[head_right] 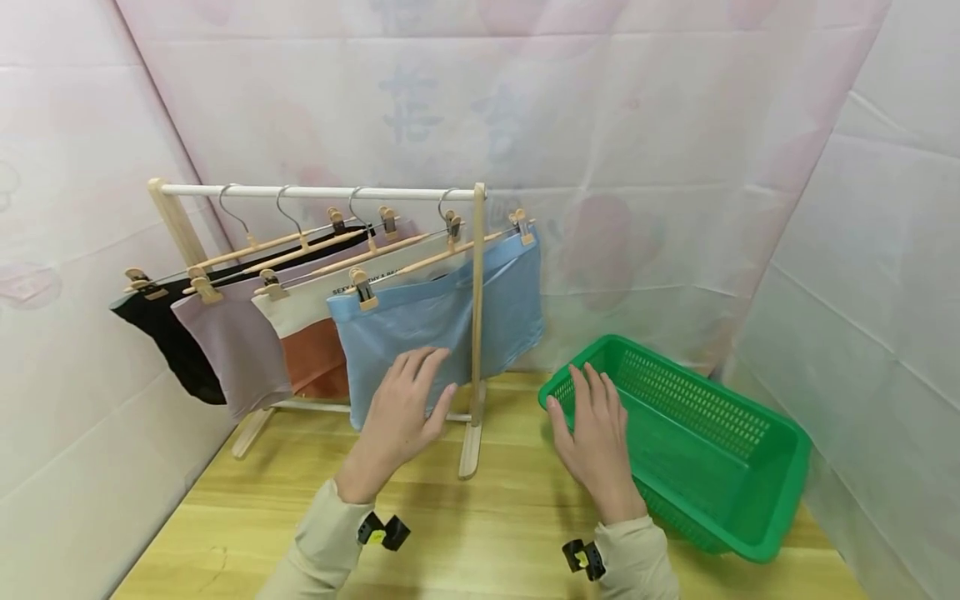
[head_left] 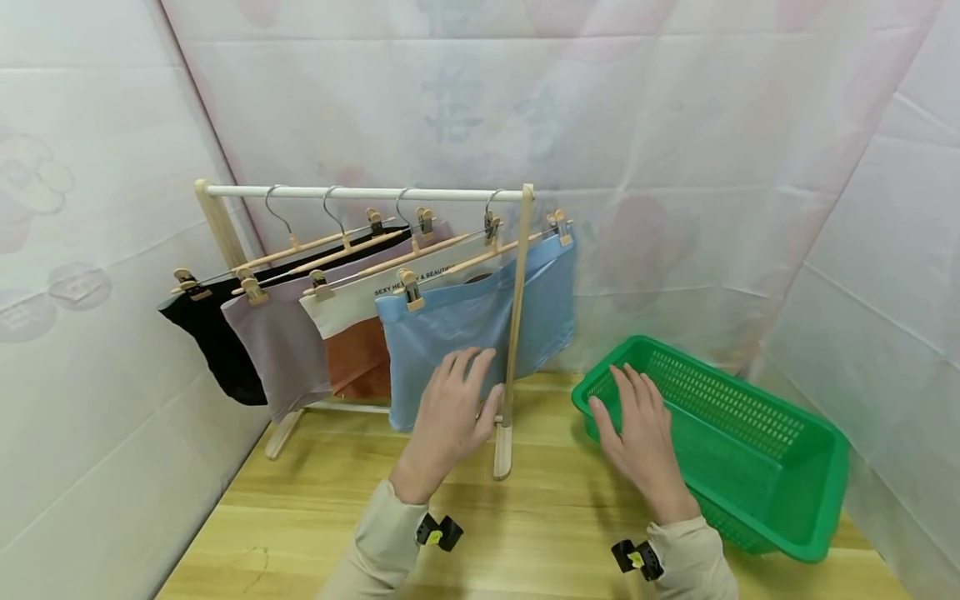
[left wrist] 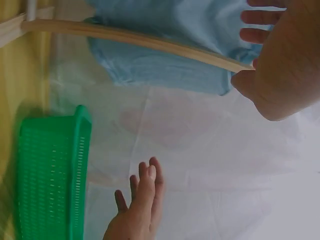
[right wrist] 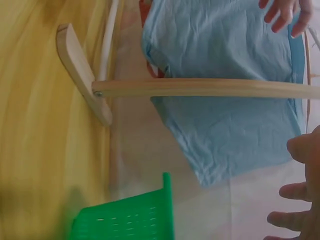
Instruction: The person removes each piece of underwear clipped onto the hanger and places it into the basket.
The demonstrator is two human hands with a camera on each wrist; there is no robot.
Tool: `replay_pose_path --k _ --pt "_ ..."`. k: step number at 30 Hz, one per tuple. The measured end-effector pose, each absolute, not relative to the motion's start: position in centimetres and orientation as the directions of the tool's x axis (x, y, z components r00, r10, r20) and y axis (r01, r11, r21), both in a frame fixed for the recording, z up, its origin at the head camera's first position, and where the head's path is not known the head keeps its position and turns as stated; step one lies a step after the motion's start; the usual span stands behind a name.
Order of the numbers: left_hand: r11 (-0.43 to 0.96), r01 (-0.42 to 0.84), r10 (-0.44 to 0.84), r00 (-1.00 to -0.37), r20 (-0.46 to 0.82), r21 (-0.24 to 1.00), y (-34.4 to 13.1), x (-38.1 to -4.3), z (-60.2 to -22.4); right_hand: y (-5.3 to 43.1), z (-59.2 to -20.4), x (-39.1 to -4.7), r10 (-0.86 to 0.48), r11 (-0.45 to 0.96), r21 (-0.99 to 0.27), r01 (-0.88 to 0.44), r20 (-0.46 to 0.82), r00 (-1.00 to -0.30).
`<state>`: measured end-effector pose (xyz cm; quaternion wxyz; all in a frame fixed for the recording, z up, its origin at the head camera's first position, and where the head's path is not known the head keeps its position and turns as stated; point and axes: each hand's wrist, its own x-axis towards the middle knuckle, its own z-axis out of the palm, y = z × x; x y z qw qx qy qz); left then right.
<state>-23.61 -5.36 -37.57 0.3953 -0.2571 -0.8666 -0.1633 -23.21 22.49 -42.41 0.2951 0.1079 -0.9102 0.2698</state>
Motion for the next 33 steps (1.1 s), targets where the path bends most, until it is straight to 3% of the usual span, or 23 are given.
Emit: replay_pose_path --k 5,12,25,33 --pt "0.812 0.579 0.347 -0.571 0.744 0.066 -5.7 -23.6 -35.6 22.1 -41.5 -24.0 -0.083 0.846 -0.35 -0.402 0.658 -0.748" --pt "0.81 0.587 0.37 -0.517 0.772 0.005 -6.0 -24.1 -33.3 21.7 -40.1 -25.4 -0.157 0.848 -0.279 -0.45 0.678 -0.718" --pt "0.813 0.58 0.415 -0.501 0.76 -0.061 -6.0 -25.0 -30.6 20.5 -39.1 -27.8 -0.274 0.837 -0.196 -0.511 0.658 -0.702" --pt "0.815 0.574 0.419 -0.492 0.763 -0.078 -6.1 -25.6 -29.2 19.1 -38.7 -29.2 -0.304 0.802 -0.266 -0.535 0.589 -0.749"
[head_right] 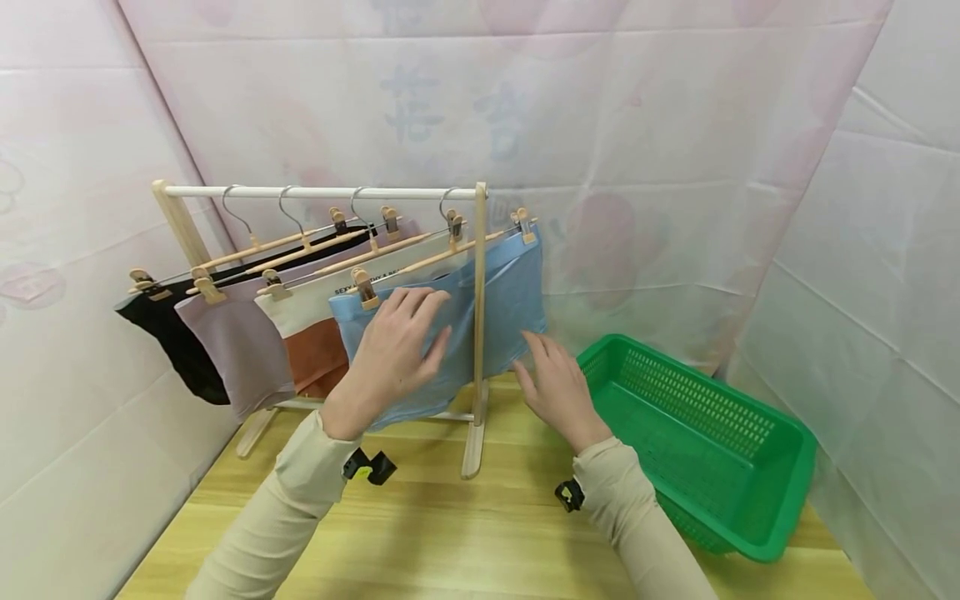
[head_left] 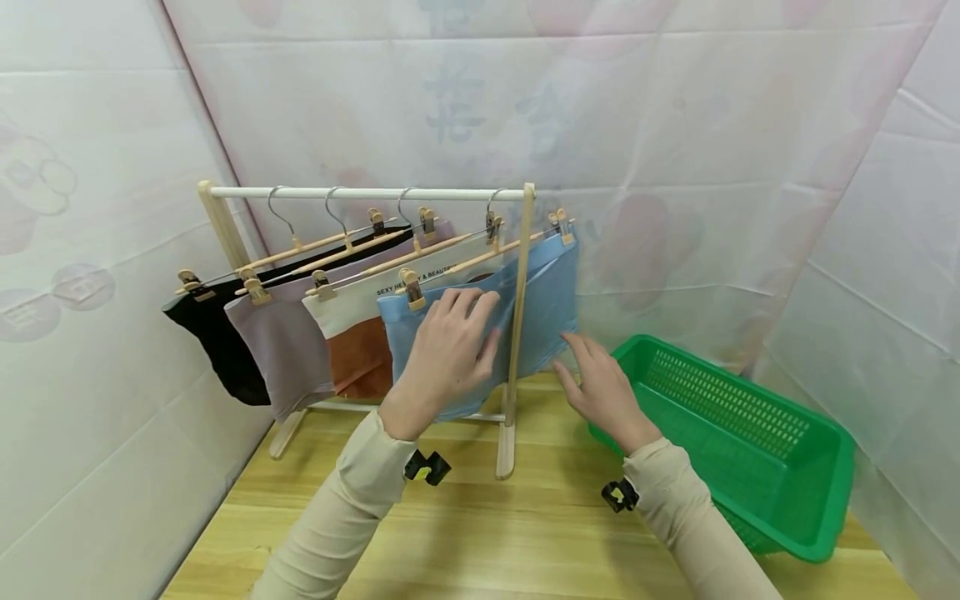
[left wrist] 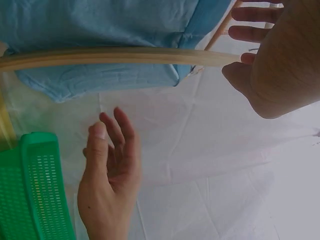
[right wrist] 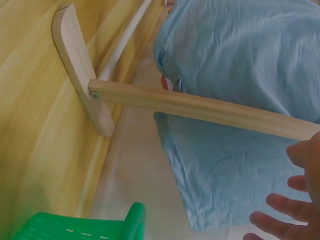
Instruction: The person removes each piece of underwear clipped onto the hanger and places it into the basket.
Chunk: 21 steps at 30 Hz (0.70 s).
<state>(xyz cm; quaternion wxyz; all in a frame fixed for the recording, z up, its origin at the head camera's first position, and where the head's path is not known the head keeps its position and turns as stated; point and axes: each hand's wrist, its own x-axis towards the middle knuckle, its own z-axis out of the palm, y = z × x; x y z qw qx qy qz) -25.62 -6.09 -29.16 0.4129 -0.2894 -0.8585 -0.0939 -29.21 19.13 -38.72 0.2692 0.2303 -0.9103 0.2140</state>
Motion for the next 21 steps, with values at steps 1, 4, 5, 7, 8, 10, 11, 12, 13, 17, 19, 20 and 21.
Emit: replay_pose_path --k 1,4,5,7,8,10,11,12,13,17,19,20,21 --pt "0.816 0.572 0.421 -0.49 0.763 -0.083 -6.1 -25.7 -29.0 18.9 -38.6 -29.4 -0.31 0.802 -0.273 -0.532 0.571 -0.76" --pt "0.817 0.568 0.43 -0.48 0.765 -0.102 -6.1 -25.9 -28.6 18.3 -38.3 -29.9 -0.327 0.802 -0.287 -0.525 0.525 -0.786" --pt "0.817 0.566 0.435 -0.477 0.764 -0.111 -6.1 -26.0 -28.4 18.1 -38.2 -30.1 -0.333 0.802 -0.29 -0.523 0.511 -0.793" --pt "0.816 0.564 0.444 -0.472 0.762 -0.126 -6.1 -26.2 -28.0 17.7 -38.0 -30.4 -0.347 0.801 -0.286 -0.525 0.494 -0.797" --pt "0.816 0.564 0.448 -0.471 0.76 -0.131 -6.1 -26.2 -27.9 17.5 -37.9 -30.6 -0.354 0.798 -0.285 -0.53 0.49 -0.797" --pt "0.814 0.564 0.455 -0.469 0.757 -0.14 -6.0 -26.4 -27.5 17.1 -37.8 -31.0 -0.367 0.792 -0.288 -0.539 0.481 -0.796" --pt "0.814 0.563 0.458 -0.469 0.755 -0.143 -6.0 -26.4 -27.4 16.9 -37.7 -31.2 -0.374 0.788 -0.291 -0.543 0.473 -0.797" --pt "0.814 0.562 0.458 -0.47 0.754 -0.144 -6.0 -26.5 -27.2 16.7 -37.7 -31.4 -0.381 0.784 -0.296 -0.546 0.464 -0.799" --pt "0.815 0.561 0.458 -0.471 0.754 -0.145 -5.9 -26.6 -27.1 16.5 -37.7 -31.6 -0.387 0.777 -0.308 -0.549 0.453 -0.803" --pt "0.82 0.555 0.452 -0.477 0.754 -0.141 -5.9 -27.0 -26.6 15.7 -37.8 -32.5 -0.398 0.756 -0.363 -0.545 0.407 -0.823" --pt "0.823 0.55 0.447 -0.479 0.755 -0.139 -5.9 -27.2 -26.5 15.3 -37.9 -32.8 -0.405 0.737 -0.391 -0.551 0.397 -0.824" --pt "0.825 0.549 0.446 -0.481 0.755 -0.137 -5.9 -27.3 -26.4 15.2 -38.0 -33.0 -0.407 0.724 -0.409 -0.555 0.396 -0.823" --pt "0.825 0.548 0.445 -0.483 0.754 -0.136 -5.8 -27.3 -26.3 15.1 -38.0 -33.1 -0.412 0.709 -0.425 -0.562 0.397 -0.82"
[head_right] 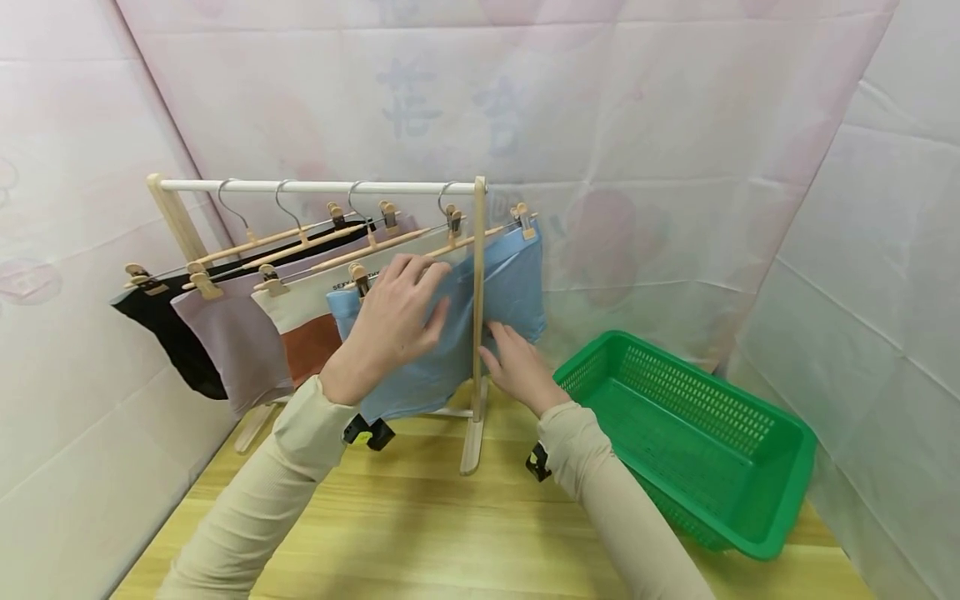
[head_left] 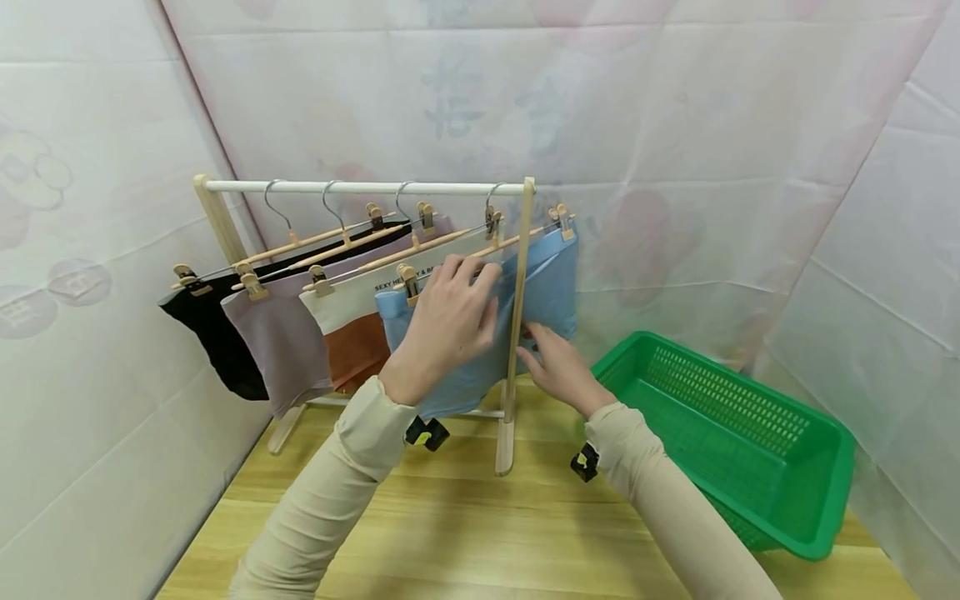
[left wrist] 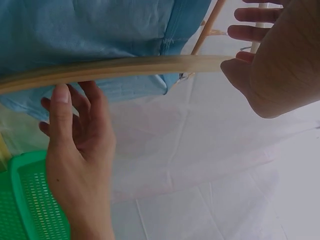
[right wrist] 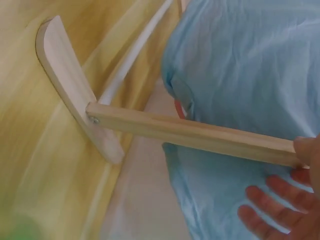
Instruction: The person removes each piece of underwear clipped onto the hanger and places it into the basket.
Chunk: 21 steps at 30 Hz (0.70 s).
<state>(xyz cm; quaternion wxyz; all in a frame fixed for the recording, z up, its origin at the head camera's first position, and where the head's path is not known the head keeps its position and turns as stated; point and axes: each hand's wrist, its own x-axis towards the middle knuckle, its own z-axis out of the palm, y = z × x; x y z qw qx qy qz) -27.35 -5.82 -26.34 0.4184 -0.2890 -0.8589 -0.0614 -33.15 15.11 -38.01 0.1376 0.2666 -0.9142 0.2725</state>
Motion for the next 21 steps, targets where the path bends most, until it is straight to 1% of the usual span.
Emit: replay_pose_path --k 2,7,11,13,21 --pt "0.826 0.547 0.445 -0.483 0.754 -0.137 -5.7 -27.5 -26.2 15.0 -38.1 -33.4 -0.413 0.682 -0.462 -0.568 0.398 -0.819" --pt "0.83 0.541 0.446 -0.49 0.749 -0.14 -5.4 -27.9 -25.9 14.7 -38.2 -34.0 -0.377 0.631 -0.575 -0.52 0.359 -0.854" --pt "0.841 0.521 0.444 -0.513 0.735 -0.144 -5.3 -28.2 -25.7 14.6 -38.7 -34.5 -0.35 0.591 -0.646 -0.483 0.334 -0.875" --pt "0.848 0.508 0.442 -0.526 0.727 -0.148 -5.3 -28.3 -25.7 14.6 -39.2 -34.7 -0.342 0.582 -0.662 -0.473 0.328 -0.881" --pt "0.88 0.452 0.417 -0.59 0.692 -0.145 -4.9 -29.4 -25.0 13.9 -39.9 -34.8 -0.335 0.573 -0.649 -0.5 0.372 -0.866"
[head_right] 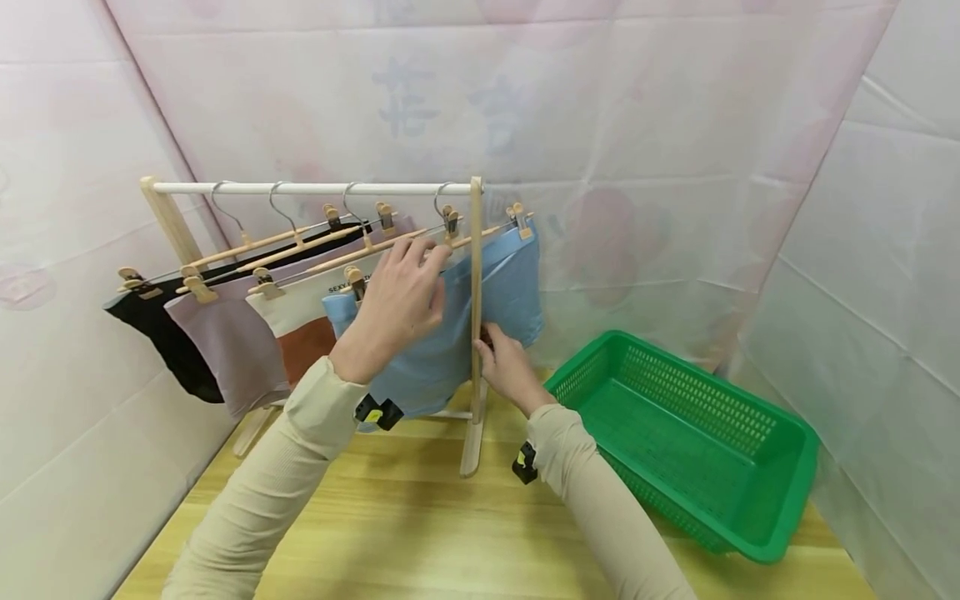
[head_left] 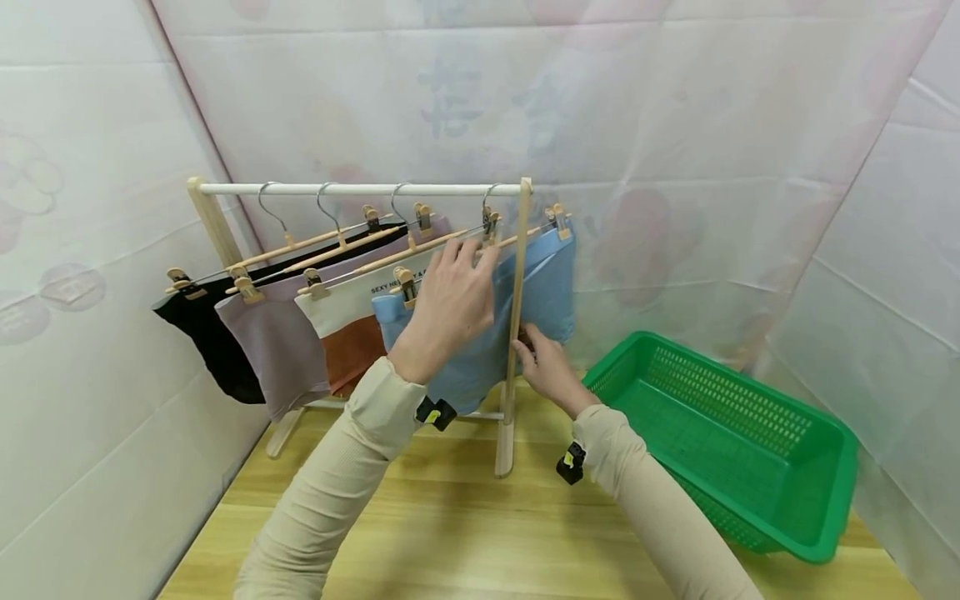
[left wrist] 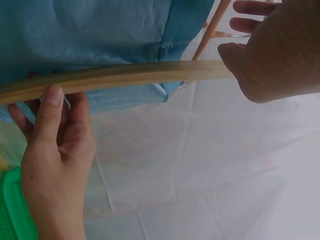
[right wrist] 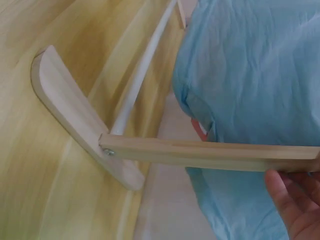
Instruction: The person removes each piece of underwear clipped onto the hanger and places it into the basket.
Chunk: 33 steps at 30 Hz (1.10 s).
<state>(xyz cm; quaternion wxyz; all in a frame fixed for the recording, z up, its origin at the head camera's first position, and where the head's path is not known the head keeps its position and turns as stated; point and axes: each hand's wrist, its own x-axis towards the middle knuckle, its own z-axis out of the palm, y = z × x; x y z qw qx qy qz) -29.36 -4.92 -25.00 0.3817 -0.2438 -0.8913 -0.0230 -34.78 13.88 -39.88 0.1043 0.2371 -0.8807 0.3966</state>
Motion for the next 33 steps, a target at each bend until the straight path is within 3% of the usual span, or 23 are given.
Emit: replay_pose_path --k 11,33 --pt "0.905 0.395 0.401 -0.674 0.621 -0.156 -4.4 -31.0 -24.6 13.6 -40.1 -34.6 -0.311 0.582 -0.65 -0.489 0.378 -0.872" --pt "0.912 0.322 0.409 -0.648 0.642 -0.256 -3.2 -32.8 -24.2 13.6 -40.4 -34.7 -0.299 0.515 -0.729 -0.452 0.341 -0.891"
